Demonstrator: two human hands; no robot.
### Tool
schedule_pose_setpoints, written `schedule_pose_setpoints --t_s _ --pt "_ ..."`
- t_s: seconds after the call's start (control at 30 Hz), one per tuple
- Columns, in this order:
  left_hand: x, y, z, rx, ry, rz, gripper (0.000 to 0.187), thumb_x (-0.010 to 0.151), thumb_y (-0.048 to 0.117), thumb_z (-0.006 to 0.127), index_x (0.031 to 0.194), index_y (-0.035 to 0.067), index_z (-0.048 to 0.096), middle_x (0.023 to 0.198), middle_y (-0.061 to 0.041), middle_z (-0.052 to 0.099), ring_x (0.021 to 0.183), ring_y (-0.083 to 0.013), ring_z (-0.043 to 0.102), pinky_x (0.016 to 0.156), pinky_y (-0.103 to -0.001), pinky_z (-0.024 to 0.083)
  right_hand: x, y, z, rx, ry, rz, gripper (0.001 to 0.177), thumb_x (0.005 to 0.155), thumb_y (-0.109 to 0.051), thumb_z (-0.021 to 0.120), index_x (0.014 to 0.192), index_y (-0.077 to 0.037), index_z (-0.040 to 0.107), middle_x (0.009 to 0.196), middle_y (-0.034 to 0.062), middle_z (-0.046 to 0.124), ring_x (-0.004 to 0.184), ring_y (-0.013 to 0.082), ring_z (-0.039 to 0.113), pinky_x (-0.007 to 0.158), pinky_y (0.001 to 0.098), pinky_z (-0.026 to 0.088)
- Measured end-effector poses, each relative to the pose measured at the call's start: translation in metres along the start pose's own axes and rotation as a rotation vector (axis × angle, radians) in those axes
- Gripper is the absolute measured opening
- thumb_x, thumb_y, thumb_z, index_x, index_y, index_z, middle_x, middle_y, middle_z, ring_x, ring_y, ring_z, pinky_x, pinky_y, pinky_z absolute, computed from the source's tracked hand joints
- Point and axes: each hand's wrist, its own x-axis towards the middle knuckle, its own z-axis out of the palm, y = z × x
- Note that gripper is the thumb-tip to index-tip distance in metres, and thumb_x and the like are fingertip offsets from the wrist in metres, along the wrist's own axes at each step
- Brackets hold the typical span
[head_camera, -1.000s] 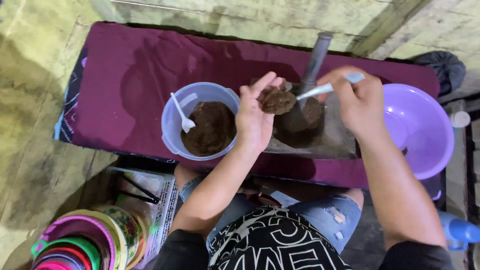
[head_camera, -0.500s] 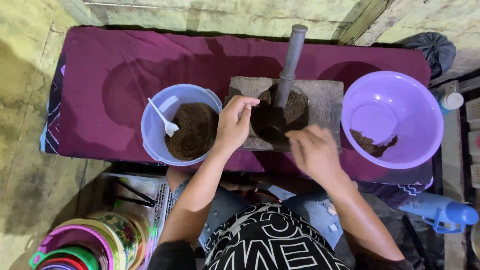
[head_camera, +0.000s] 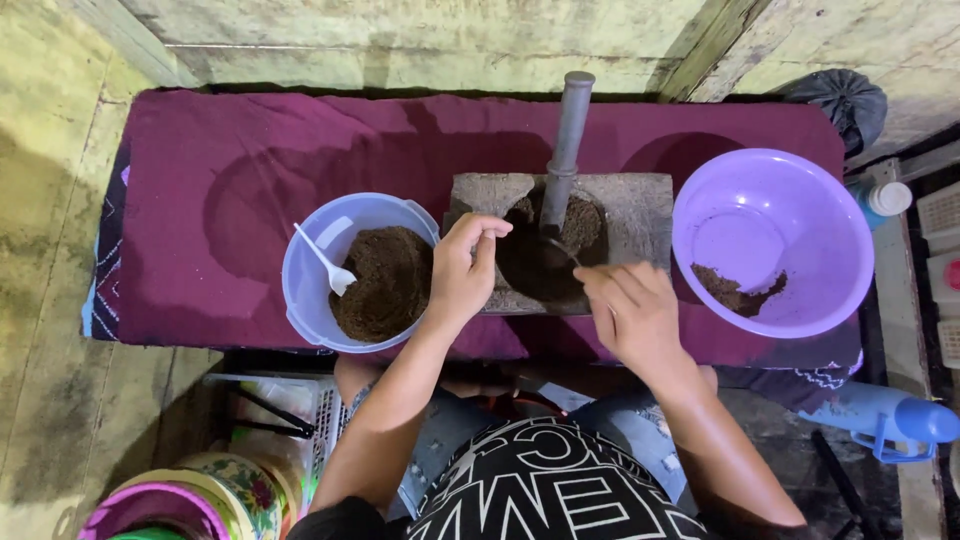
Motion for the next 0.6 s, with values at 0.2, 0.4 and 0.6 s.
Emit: schedule_pose_setpoints --t_s 0.2,0.4,0.6 --pt "0.000 0.002 -0.001 -0.015 0.031 0.017 0.028 0.101 0.000 0.049 0.100 0.014 0.073 0.090 -0.006 0.072 0.091 -0.0262 0.072 0.085 -0.041 0.057 0.043 0.002 0.025 0.114 -0.064 -0.006 0.014 0.097 -0.010 0.069 0.105 -0.013 0.080 0.095 0.0048 0.077 0.094 0.0245 0.069 0.075 0.0325 0.047" --pt "-0.001 0.001 0.001 0.010 0.066 0.045 0.027 0.101 0.000 0.049 0.099 0.013 0.072 0.088 -0.007 0.072 0.086 -0.0271 0.071 0.081 -0.041 0.058 0.029 -0.006 -0.015 0.220 -0.244 -0.148 0.011 0.094 -0.020 0.070 0.097 -0.016 0.080 0.095 0.0059 0.078 0.100 0.0291 0.068 0.079 0.0367 0.049" --pt "0.001 0.001 0.002 0.020 0.049 0.034 0.026 0.100 0.001 0.051 0.097 0.014 0.073 0.087 -0.006 0.072 0.085 -0.0278 0.072 0.081 -0.041 0.058 -0.015 0.030 -0.033 0.186 -0.125 0.072 0.020 0.102 -0.019 0.060 0.108 -0.020 0.079 0.086 0.0000 0.075 0.083 0.0244 0.068 0.077 0.0365 0.054"
